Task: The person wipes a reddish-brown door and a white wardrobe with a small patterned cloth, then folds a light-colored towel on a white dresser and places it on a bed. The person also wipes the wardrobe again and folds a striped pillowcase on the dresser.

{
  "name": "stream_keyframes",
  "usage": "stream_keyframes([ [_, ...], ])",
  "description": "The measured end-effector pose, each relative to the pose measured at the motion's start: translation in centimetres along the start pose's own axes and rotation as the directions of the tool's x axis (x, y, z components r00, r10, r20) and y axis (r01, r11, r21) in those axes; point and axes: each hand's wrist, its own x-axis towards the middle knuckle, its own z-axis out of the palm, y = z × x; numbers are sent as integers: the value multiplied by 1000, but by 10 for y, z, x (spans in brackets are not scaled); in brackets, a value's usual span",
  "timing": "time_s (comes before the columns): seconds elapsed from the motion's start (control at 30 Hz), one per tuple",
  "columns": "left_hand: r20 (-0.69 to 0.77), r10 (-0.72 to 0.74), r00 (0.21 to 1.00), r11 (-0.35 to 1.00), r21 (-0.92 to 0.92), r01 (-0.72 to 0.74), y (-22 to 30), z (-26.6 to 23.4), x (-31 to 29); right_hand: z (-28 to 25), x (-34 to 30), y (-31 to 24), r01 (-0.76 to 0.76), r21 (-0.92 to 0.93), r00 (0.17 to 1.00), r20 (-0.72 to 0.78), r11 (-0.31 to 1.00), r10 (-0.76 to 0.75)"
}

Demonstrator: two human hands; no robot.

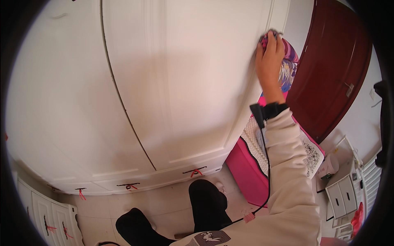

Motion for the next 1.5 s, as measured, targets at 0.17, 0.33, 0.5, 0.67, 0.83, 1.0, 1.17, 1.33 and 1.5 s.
stream_keyframes([
  [0.17,43,-13,999,991,-136,18,-17,-10,0,-15,-114,-17,-134,-14,986,97,991,135],
  [0.33,64,-23,998,988,-150,33,-22,-11,1,-33,-237,-39,-302,-47,909,287,952,302],
  [0.5,107,-23,994,996,-88,32,-21,-5,0,-51,-332,-66,-599,-114,661,487,792,570],
  [0.67,144,-12,990,999,35,7,-20,-18,-22,-49,-313,-63,-540,-36,752,427,841,501],
  [0.83,-558,-64,827,929,270,254,-28,-34,-83,-30,-186,-35,-340,5,908,263,940,327],
  [1.0,-927,38,373,715,286,638,-67,-113,-157,-16,-42,-22,-96,-9,990,102,995,97],
  [1.17,-998,55,42,473,63,879,-103,-169,-263,-8,22,-21,32,-30,999,45,999,-31],
  [1.33,-993,72,-94,314,-67,947,-139,-175,-341,-7,-51,-26,-9,13,999,39,1000,8],
  [1.5,-993,36,-115,169,-107,980,-146,-169,-360,-24,-193,-51,-207,27,954,225,978,196],
])
